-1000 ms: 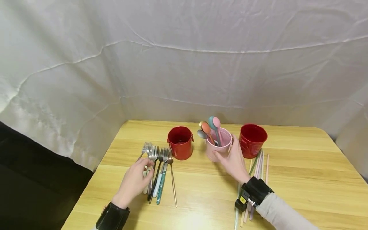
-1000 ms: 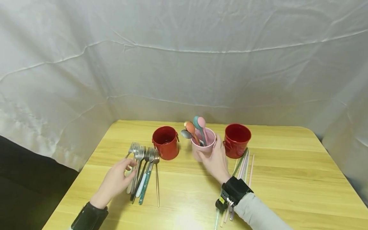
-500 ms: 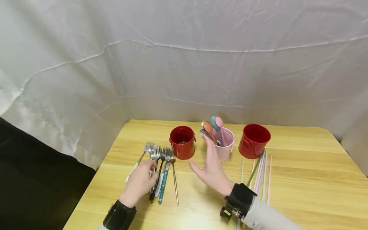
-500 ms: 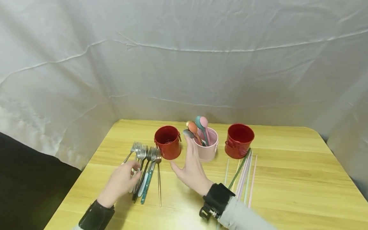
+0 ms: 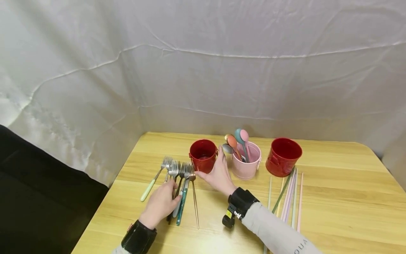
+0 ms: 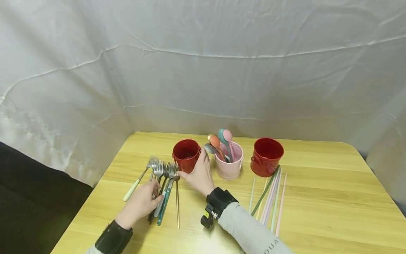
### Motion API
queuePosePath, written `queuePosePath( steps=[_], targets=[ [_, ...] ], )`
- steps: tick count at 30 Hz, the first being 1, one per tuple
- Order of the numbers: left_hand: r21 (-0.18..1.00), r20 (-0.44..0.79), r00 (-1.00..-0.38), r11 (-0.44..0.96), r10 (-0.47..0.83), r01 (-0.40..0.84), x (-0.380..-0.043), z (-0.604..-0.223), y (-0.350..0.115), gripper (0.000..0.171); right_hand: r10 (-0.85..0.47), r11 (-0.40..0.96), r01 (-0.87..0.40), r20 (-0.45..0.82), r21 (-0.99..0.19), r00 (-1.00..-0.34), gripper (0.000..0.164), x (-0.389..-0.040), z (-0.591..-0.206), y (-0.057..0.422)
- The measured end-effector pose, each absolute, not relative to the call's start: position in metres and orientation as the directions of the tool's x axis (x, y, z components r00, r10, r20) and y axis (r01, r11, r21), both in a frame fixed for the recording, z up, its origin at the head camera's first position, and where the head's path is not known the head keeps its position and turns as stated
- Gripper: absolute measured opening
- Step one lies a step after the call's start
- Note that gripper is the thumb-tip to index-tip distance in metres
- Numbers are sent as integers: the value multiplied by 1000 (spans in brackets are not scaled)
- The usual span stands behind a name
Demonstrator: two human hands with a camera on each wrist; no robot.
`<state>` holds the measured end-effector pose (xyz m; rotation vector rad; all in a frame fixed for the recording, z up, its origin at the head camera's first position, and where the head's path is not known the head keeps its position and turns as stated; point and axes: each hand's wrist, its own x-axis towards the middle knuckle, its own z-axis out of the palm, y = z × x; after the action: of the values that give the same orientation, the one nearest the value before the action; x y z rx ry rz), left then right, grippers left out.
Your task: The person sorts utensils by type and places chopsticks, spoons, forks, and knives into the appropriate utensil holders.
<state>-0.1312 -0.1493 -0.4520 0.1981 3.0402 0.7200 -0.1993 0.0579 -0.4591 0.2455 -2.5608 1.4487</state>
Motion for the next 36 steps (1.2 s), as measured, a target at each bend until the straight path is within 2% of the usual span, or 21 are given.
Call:
queuePosePath(
  steps=[4, 7, 12, 22, 28, 36],
  targets=[
    [443, -16, -992, 891, 121, 102, -133, -455, -150, 36, -29, 413, -218, 226, -884, -974, 124, -210, -463, 53],
    [447, -27, -993, 890, 119, 95, -135, -457, -151, 37, -15, 358, -249, 261, -900, -965, 118, -217, -466, 49],
    [444, 0, -994, 891, 110, 98, -139, -460, -154, 38, 22, 308, -262, 282, -915, -959, 112, -223, -470, 44],
    [411, -4, -994, 906, 112, 101, -143, -462, -160, 31, 53, 326, -269, 301, -907, -952, 111, -232, -481, 41],
    [401, -5, -994, 911, 112, 100, -145, -464, -162, 31, 103, 302, -249, 291, -920, -951, 104, -235, -482, 39],
    [436, -27, -997, 898, 79, 59, -150, -464, -164, 33, 110, 307, -225, 269, -925, -957, 99, -236, -481, 38]
  ],
)
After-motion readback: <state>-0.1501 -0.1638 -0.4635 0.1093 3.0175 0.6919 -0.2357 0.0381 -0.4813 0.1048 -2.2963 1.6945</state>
